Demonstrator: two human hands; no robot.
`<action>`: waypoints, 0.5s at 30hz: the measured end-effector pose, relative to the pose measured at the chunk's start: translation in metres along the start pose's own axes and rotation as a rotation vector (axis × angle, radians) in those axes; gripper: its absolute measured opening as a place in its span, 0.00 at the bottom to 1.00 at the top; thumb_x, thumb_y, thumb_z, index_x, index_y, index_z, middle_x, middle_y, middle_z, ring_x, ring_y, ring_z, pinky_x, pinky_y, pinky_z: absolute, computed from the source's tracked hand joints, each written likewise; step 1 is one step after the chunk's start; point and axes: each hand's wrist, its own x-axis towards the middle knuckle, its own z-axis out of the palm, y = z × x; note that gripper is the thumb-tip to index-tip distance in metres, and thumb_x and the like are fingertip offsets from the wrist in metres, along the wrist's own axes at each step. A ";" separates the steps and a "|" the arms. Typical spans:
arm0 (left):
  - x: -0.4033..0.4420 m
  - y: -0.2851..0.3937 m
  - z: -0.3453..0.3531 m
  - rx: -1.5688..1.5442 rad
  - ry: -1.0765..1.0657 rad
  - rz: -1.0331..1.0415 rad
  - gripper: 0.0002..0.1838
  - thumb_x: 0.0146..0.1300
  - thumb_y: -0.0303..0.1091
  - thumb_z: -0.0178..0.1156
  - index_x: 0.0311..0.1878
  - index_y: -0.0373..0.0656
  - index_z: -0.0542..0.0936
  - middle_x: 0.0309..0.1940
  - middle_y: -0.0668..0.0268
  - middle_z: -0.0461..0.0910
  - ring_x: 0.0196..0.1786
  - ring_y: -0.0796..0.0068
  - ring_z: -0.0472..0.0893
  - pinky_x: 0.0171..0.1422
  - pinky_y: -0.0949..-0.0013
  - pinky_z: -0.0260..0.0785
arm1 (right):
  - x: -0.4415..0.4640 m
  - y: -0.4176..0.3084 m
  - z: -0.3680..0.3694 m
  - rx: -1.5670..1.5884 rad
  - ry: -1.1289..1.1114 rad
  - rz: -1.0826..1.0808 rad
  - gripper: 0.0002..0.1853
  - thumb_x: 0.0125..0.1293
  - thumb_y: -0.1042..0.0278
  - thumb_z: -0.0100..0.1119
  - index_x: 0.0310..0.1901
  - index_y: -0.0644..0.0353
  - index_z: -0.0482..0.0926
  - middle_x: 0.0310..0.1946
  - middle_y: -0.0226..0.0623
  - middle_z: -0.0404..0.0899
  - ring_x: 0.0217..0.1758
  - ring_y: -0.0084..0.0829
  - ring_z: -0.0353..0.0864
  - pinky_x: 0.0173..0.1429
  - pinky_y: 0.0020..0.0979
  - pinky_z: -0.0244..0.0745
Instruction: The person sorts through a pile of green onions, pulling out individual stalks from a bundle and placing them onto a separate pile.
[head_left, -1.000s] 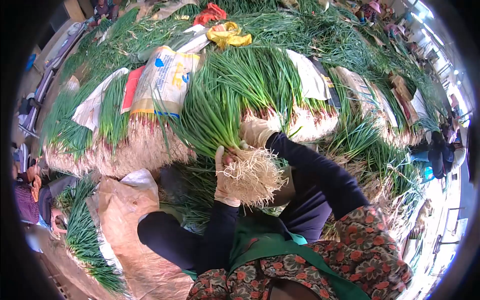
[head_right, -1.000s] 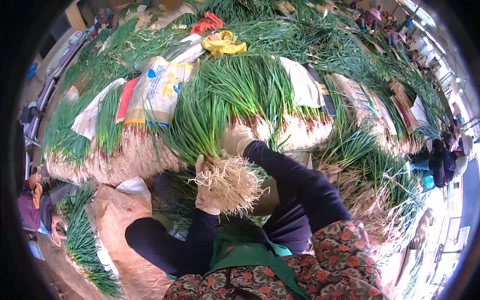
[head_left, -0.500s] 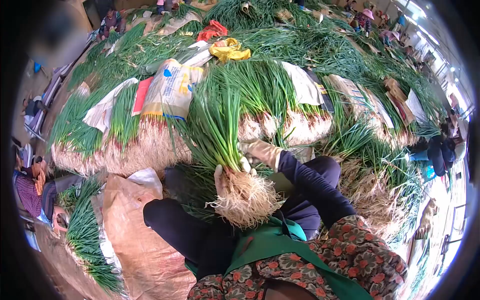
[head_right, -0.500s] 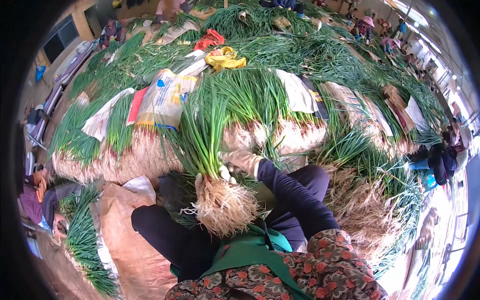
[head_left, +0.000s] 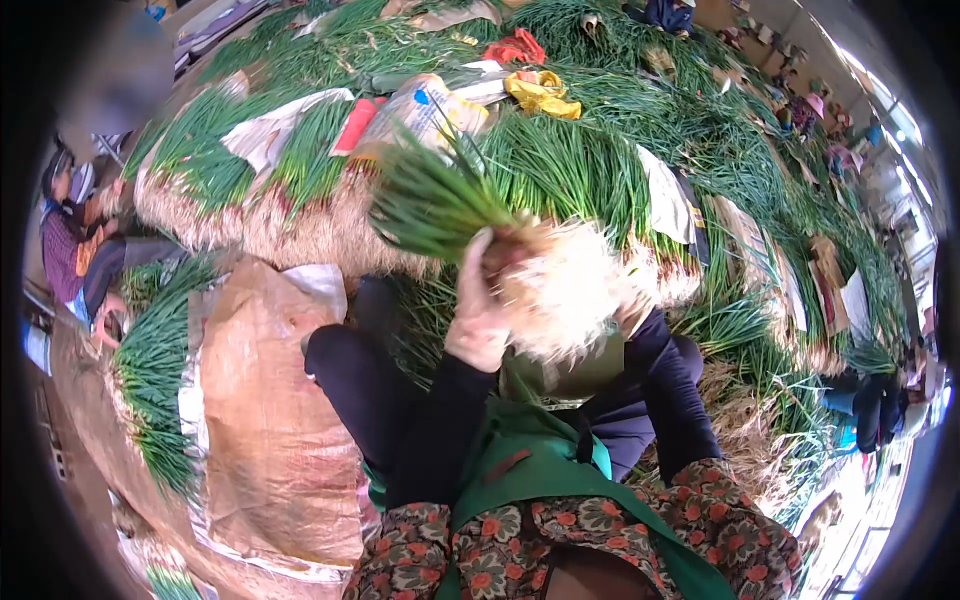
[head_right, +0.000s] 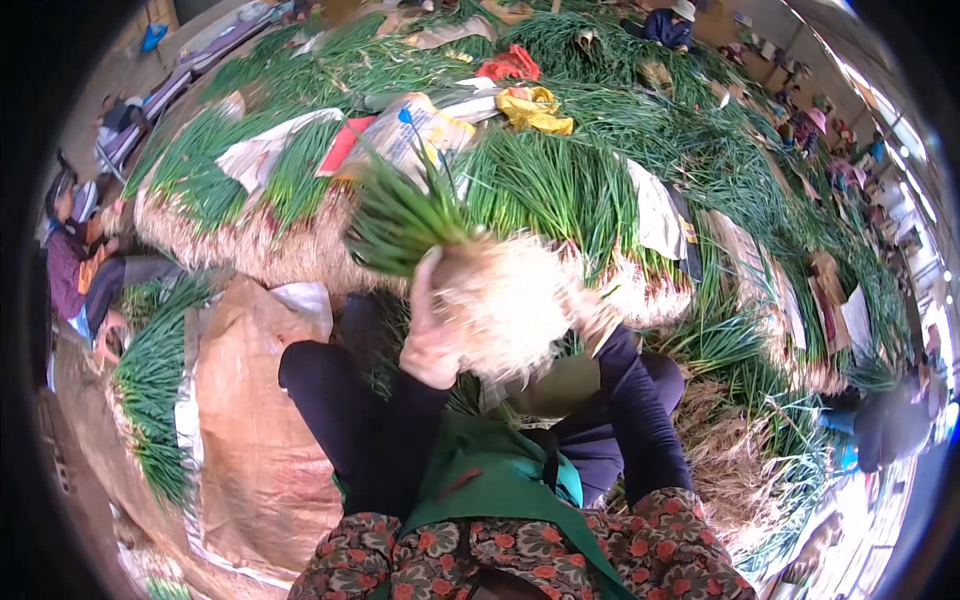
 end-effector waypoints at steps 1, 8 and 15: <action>0.008 -0.006 0.007 0.051 -0.021 0.065 0.14 0.65 0.38 0.53 0.47 0.39 0.77 0.42 0.61 0.81 0.40 0.69 0.80 0.50 0.67 0.71 | 0.000 -0.024 -0.006 0.251 0.070 0.004 0.16 0.65 0.56 0.51 0.48 0.57 0.73 0.36 0.35 0.80 0.35 0.28 0.79 0.39 0.32 0.74; 0.058 -0.005 -0.020 0.240 -0.057 0.318 0.13 0.60 0.33 0.57 0.46 0.38 0.76 0.38 0.61 0.80 0.40 0.66 0.80 0.49 0.65 0.74 | -0.015 -0.093 0.051 1.163 -0.032 0.115 0.17 0.67 0.51 0.51 0.48 0.55 0.73 0.35 0.31 0.79 0.30 0.24 0.77 0.31 0.27 0.72; 0.072 0.041 -0.041 0.196 0.113 0.399 0.13 0.60 0.39 0.56 0.39 0.37 0.78 0.30 0.61 0.80 0.29 0.70 0.78 0.35 0.70 0.72 | -0.018 -0.104 0.091 0.496 0.018 -0.086 0.12 0.70 0.60 0.49 0.39 0.59 0.77 0.18 0.19 0.65 0.18 0.13 0.59 0.22 0.20 0.53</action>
